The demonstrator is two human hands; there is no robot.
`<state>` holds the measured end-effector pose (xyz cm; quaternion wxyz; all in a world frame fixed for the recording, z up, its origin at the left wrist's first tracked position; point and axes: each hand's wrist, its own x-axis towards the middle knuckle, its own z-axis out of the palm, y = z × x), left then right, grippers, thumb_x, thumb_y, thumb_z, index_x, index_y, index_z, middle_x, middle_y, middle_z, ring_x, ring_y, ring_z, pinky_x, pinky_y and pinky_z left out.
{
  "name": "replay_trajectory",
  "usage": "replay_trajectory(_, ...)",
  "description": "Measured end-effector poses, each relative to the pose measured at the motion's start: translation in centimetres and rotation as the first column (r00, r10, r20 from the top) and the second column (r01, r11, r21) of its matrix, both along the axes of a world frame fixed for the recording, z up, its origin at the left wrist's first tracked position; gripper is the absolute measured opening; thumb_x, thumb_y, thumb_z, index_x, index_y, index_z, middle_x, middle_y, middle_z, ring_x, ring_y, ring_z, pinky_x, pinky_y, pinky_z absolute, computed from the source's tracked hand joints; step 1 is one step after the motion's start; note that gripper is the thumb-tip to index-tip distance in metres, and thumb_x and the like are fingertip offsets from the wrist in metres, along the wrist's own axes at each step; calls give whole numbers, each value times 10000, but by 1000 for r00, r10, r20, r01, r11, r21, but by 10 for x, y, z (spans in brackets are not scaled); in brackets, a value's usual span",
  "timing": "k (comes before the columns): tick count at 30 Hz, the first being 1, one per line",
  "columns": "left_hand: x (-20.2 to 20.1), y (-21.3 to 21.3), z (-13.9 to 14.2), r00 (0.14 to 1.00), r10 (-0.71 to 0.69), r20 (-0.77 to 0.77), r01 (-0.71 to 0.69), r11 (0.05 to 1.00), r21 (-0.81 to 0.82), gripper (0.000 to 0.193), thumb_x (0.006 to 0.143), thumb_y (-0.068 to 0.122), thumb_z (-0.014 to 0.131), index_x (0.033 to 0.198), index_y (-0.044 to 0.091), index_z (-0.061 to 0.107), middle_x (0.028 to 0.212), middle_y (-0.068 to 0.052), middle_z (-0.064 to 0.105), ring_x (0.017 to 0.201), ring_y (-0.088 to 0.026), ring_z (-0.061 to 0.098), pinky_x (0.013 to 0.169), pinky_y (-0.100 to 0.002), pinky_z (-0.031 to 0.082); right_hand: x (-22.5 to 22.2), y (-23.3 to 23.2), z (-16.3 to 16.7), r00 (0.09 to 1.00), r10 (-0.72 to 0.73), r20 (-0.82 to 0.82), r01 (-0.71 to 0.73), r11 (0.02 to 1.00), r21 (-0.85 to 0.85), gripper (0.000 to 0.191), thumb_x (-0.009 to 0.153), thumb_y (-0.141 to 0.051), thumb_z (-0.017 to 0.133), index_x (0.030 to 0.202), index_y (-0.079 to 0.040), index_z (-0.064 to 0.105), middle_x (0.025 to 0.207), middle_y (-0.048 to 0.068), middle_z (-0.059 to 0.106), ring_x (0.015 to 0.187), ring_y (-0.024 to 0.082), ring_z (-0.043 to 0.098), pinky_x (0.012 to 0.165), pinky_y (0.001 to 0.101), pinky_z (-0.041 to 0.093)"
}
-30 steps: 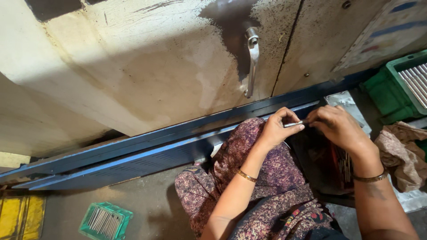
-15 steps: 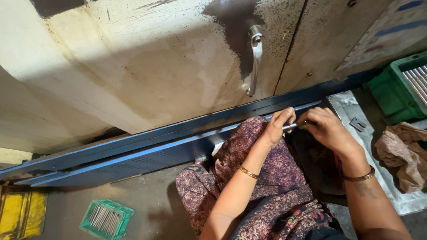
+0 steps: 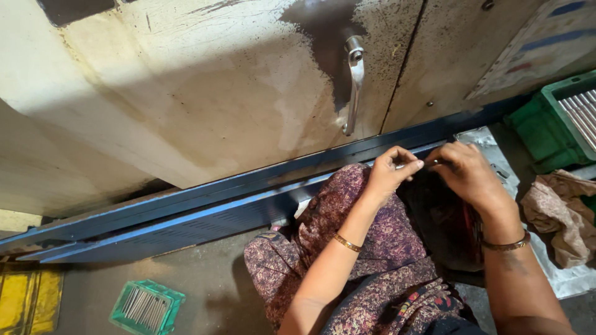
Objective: The person uses a metal rod to scrape and clean a section of a large white machine, focusing on a specific area near a handle. They repeatedly scrape the surface, occasionally wiping the rod with a cloth, and continue the process throughout the clip.
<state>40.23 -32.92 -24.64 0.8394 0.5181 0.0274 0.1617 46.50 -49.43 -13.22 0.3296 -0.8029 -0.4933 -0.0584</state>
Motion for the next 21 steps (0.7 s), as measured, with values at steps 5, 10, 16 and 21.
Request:
replay_trajectory(5,3,-4,-8,1000,16,9,-17,999,43,144,910,47,794,999,33,682,904,-26,698,788,-74,644,721,-223,548,6,-7,5,1000,4,26,-3,1000,-19,221,763,5,756,959,-77,696,928,84,701,936,325,664,832,435,503)
replay_trajectory(10,-4,-2,-2,997,64,-44,-54,981,186,187,907,90,793,1057,13,712,916,-44,716,809,-103,661,768,-259,551,9,-33,43,980,-117,159,123,992,-26,316,794,19,772,1094,-67,723,992,122,689,929,329,675,786,422,535)
replay_trajectory(16,-16,-5,21,994,-77,80,0,719,695,374,934,232,756,1257,58,687,1343,-132,673,1306,-289,582,1117,-418,414,11,-56,21,901,-92,-424,364,690,625,310,1084,57,531,1344,-109,563,1132,11,639,890,67,625,794,214,552)
replay_trajectory(21,-15,-12,27,995,-54,82,-5,806,592,342,998,245,683,1295,77,671,1458,-122,626,1436,-291,535,1213,-398,396,29,-27,-70,912,-395,113,408,836,-367,364,955,-50,556,1309,-107,617,1109,228,696,1032,409,683,871,505,551)
